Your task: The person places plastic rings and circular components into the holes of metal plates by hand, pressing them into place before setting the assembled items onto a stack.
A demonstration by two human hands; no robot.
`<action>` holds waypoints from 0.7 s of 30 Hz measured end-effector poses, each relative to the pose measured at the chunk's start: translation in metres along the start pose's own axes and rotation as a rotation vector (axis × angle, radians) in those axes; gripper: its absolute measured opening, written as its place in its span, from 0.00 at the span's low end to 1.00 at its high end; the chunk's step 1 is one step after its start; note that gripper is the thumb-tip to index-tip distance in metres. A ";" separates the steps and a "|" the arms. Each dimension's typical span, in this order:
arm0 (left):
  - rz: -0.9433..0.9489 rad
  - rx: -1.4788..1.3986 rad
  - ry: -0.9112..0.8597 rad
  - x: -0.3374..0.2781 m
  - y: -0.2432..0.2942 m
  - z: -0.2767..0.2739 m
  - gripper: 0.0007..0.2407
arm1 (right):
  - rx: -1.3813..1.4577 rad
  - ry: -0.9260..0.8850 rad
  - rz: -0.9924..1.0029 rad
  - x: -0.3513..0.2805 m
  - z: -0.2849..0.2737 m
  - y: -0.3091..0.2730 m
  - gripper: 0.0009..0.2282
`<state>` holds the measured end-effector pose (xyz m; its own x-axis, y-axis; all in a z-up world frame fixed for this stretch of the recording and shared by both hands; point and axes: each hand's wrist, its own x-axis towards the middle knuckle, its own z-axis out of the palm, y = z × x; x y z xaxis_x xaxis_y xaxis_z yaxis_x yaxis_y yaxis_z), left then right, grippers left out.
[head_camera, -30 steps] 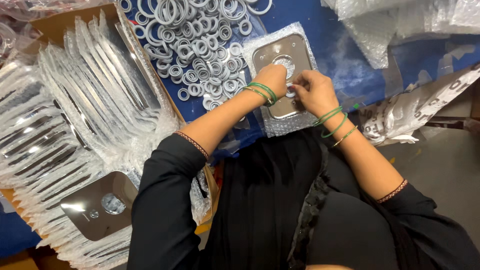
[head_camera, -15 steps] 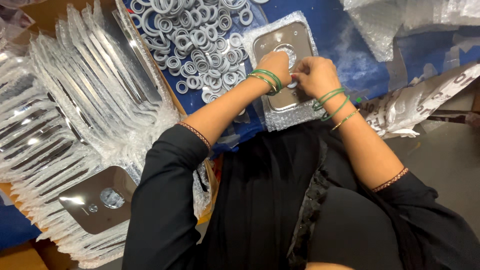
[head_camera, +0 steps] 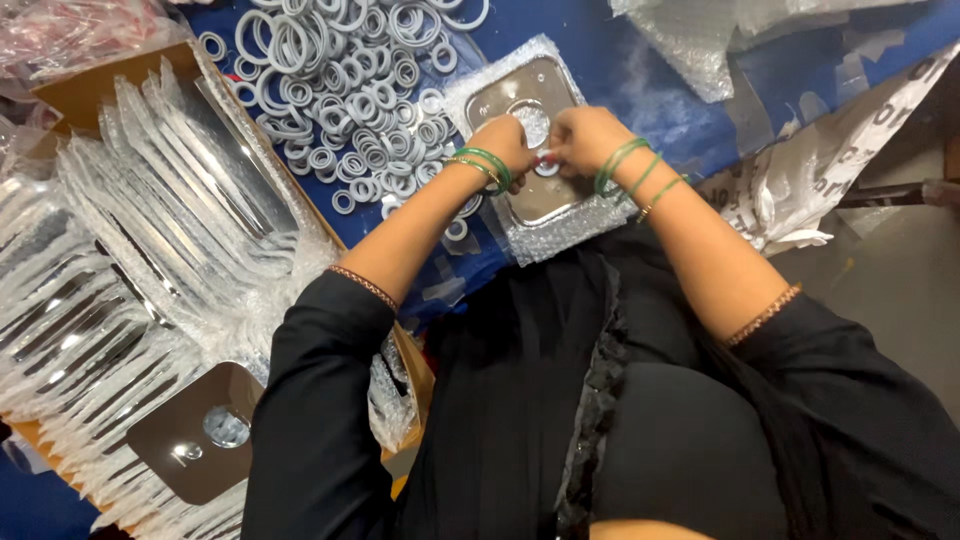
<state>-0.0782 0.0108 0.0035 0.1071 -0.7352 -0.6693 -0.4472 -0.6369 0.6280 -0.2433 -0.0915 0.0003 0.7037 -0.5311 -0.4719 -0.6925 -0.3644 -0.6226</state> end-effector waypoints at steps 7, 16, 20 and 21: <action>0.226 0.371 0.326 0.018 -0.007 0.018 0.13 | -0.253 0.043 -0.131 0.004 0.000 -0.002 0.12; 0.173 0.314 0.234 0.024 -0.008 0.016 0.14 | -0.115 -0.226 0.147 0.020 -0.016 -0.010 0.04; 0.313 0.466 0.314 0.031 -0.004 0.035 0.08 | -0.547 -0.035 -0.064 0.037 0.003 -0.007 0.07; 0.343 0.480 0.342 0.029 -0.004 0.041 0.08 | -0.562 -0.042 -0.041 0.039 0.006 -0.006 0.07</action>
<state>-0.1095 0.0017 -0.0347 0.1288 -0.9594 -0.2511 -0.8418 -0.2396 0.4837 -0.2109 -0.1053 -0.0180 0.7295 -0.4811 -0.4861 -0.6343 -0.7418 -0.2178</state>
